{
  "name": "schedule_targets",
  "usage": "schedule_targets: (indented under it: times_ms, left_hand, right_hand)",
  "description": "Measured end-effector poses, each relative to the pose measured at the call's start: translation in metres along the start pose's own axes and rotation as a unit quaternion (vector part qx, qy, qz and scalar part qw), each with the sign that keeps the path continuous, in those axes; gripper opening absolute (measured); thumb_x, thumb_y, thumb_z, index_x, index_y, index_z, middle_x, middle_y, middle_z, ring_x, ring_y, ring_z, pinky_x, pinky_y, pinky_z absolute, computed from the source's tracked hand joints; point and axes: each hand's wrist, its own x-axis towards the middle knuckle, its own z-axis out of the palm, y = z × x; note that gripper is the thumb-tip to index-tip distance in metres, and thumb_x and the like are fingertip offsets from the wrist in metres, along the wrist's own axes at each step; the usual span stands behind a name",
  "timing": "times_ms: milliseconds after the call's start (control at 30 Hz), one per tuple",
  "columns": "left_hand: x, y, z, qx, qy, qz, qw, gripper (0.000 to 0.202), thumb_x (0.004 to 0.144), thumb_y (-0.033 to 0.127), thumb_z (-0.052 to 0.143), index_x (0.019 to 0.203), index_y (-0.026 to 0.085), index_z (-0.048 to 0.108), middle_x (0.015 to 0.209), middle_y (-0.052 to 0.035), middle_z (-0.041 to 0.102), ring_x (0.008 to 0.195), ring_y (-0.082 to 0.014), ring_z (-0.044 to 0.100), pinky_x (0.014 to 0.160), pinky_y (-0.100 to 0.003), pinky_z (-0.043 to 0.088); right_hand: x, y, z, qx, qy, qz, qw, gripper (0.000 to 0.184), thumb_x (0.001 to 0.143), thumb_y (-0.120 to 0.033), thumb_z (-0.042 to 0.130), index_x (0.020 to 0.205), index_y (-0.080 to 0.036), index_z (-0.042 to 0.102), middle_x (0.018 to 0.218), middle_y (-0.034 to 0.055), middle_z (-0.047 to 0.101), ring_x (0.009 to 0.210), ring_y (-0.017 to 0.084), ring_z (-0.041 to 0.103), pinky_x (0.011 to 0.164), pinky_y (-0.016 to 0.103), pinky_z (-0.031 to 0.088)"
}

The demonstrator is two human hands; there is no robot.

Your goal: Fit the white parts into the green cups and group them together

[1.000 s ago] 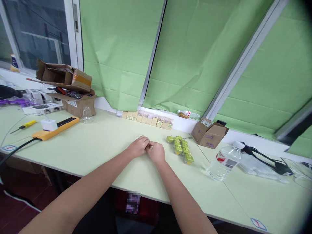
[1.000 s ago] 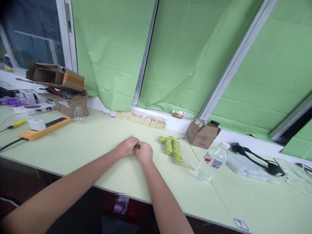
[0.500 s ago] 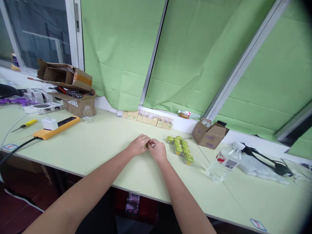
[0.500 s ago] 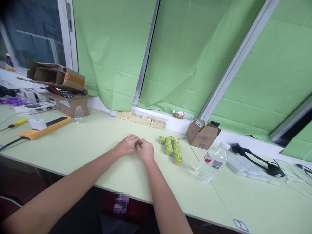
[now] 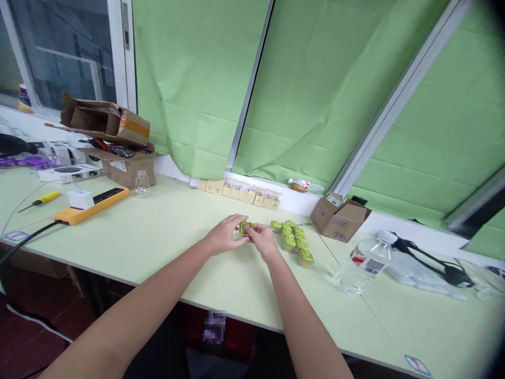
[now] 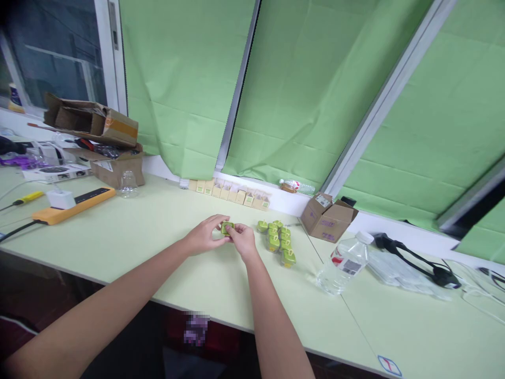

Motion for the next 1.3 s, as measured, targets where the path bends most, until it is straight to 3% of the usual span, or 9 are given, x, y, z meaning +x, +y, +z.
schedule_targets:
  times_ms: [100, 233, 433, 767, 1000, 1067, 1167, 1233, 1300]
  left_hand:
    - [0.002, -0.009, 0.003, -0.161, 0.013, -0.131, 0.978, 0.045, 0.088, 0.037, 0.054, 0.13, 0.019, 0.054, 0.119, -0.012, 0.063, 0.097, -0.0199, 0.063, 0.079, -0.034, 0.054]
    - [0.006, -0.018, 0.008, -0.307, -0.034, -0.252, 0.917, 0.037, 0.084, 0.049, 0.058, 0.093, 0.014, 0.065, 0.087, -0.0067, 0.065, 0.07, -0.0136, 0.062, 0.059, -0.025, 0.049]
    - [0.008, -0.021, 0.007, -0.326, -0.029, -0.252, 0.911, 0.041, 0.074, 0.053, 0.071, 0.078, 0.014, 0.06, 0.061, 0.0025, 0.055, 0.054, -0.0083, 0.05, 0.053, -0.022, 0.039]
    - [0.002, -0.02, 0.008, -0.36, -0.027, -0.306, 0.881, 0.033, 0.074, 0.039, 0.071, 0.096, 0.016, 0.065, 0.086, -0.0047, 0.066, 0.068, -0.0117, 0.06, 0.057, -0.022, 0.043]
    - [0.003, 0.01, 0.022, -0.125, 0.013, -0.15, 0.981, 0.058, 0.079, 0.024, 0.064, 0.135, 0.021, 0.05, 0.128, -0.0113, 0.061, 0.101, -0.0214, 0.062, 0.069, -0.029, 0.053]
    - [0.008, 0.027, -0.003, -0.049, -0.054, -0.108, 0.991, 0.065, 0.081, 0.027, 0.064, 0.142, 0.022, 0.043, 0.135, -0.0114, 0.057, 0.107, -0.0226, 0.061, 0.074, -0.031, 0.054]
    - [0.027, 0.051, -0.085, 0.068, -0.121, -0.01, 0.99, 0.065, 0.08, 0.03, 0.07, 0.14, 0.025, 0.046, 0.136, -0.0075, 0.056, 0.111, -0.0229, 0.06, 0.086, -0.036, 0.053]
    - [0.046, 0.058, -0.146, 0.15, -0.035, 0.031, 0.988, 0.055, 0.079, 0.029, 0.072, 0.13, 0.022, 0.053, 0.128, -0.0058, 0.06, 0.107, -0.022, 0.06, 0.088, -0.04, 0.052]
    - [0.06, 0.055, -0.182, 0.172, 0.216, 0.031, 0.961, 0.032, 0.092, 0.024, 0.056, 0.122, 0.013, 0.052, 0.117, -0.0079, 0.062, 0.1, -0.0183, 0.06, 0.085, -0.039, 0.051]
  right_hand:
    - [0.0, -0.003, -0.004, 0.052, -0.011, 0.03, 0.998, 0.041, 0.059, -0.044, 0.087, 0.082, -0.014, 0.072, 0.076, 0.0038, 0.072, 0.061, 0.012, 0.066, 0.067, 0.027, 0.059]
    - [-0.001, -0.004, -0.005, 0.083, -0.049, 0.047, 0.994, 0.039, 0.062, -0.043, 0.087, 0.085, -0.014, 0.073, 0.08, 0.0056, 0.073, 0.063, 0.011, 0.066, 0.066, 0.024, 0.058]
    - [-0.006, -0.009, 0.001, 0.083, -0.051, 0.051, 0.994, 0.041, 0.06, -0.042, 0.088, 0.084, -0.014, 0.072, 0.078, 0.0048, 0.072, 0.062, 0.01, 0.064, 0.066, 0.024, 0.057]
    - [-0.01, -0.014, 0.002, 0.061, -0.053, 0.049, 0.996, 0.038, 0.06, -0.04, 0.087, 0.083, -0.016, 0.069, 0.074, 0.0029, 0.07, 0.063, 0.012, 0.064, 0.064, 0.026, 0.056]
    - [-0.005, -0.01, -0.004, 0.083, -0.015, 0.064, 0.994, 0.035, 0.06, -0.039, 0.087, 0.077, -0.017, 0.066, 0.066, 0.0001, 0.064, 0.054, 0.009, 0.056, 0.055, 0.022, 0.052]
    - [-0.005, -0.012, -0.005, 0.092, -0.011, 0.058, 0.994, 0.035, 0.061, -0.04, 0.086, 0.078, -0.017, 0.065, 0.068, 0.0003, 0.065, 0.054, 0.009, 0.056, 0.053, 0.022, 0.051]
    - [-0.004, -0.017, -0.005, 0.085, -0.002, 0.051, 0.995, 0.035, 0.063, -0.04, 0.083, 0.082, -0.019, 0.064, 0.076, 0.001, 0.066, 0.057, 0.009, 0.058, 0.054, 0.022, 0.052]
    - [-0.002, -0.019, -0.005, 0.089, 0.007, 0.045, 0.995, 0.033, 0.064, -0.039, 0.082, 0.082, -0.019, 0.063, 0.079, 0.0007, 0.066, 0.058, 0.009, 0.059, 0.054, 0.022, 0.052]
    - [0.001, -0.019, -0.004, 0.102, 0.02, 0.041, 0.994, 0.033, 0.063, -0.039, 0.082, 0.081, -0.02, 0.062, 0.08, 0.0004, 0.066, 0.058, 0.009, 0.059, 0.053, 0.022, 0.052]
